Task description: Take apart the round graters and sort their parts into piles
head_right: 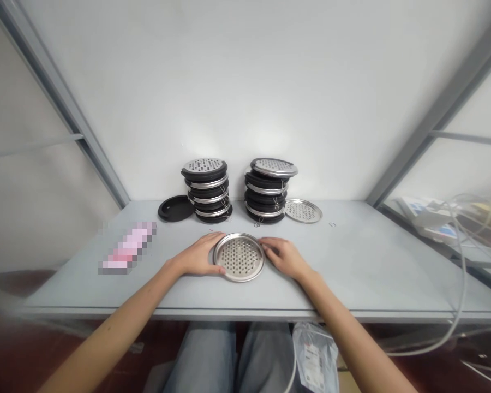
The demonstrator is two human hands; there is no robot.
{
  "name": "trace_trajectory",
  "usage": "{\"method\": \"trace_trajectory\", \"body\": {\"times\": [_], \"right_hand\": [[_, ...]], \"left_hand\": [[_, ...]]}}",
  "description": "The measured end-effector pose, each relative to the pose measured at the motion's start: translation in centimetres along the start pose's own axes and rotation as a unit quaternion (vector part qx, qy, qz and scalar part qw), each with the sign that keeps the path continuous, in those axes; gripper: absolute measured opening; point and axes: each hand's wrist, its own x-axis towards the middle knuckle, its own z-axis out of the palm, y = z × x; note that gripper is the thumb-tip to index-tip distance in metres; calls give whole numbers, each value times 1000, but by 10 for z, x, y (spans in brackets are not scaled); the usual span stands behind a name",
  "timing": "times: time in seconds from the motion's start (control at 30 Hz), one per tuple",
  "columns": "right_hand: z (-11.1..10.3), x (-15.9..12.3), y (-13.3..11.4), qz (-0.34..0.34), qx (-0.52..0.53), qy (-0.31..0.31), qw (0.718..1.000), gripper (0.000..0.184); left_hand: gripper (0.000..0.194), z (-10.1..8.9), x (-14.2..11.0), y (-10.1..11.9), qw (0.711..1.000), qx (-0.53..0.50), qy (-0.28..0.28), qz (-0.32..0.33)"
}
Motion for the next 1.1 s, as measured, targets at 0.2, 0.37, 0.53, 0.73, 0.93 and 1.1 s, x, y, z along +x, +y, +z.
{"method": "trace_trajectory", "body": {"times": [0.2,0.37,0.53,0.73,0.93,1.1], "right_hand": [[12,20,-17,-77,25,-41,996,36],[17,57,-24,-100,28,-77,992,34],[31,76,-22,-95,33,-15,995,31],[35,66,-15,-74,36,53,995,16],[32,66,-19,-80,52,50,994,14],[33,65,-17,-80,52,53,994,15]], "left_hand": [[100,-6,-1,-7,999,-28,-15,4],[99,-4,-5,-20,998,-31,16,-48],[89,8,-1,-26,992,-15,87,-93],[54,8,2,-23,989,-12,107,-99],[57,3,3,-24,984,-42,127,-122],[59,1,-1,-27,989,-22,79,-121]]}}
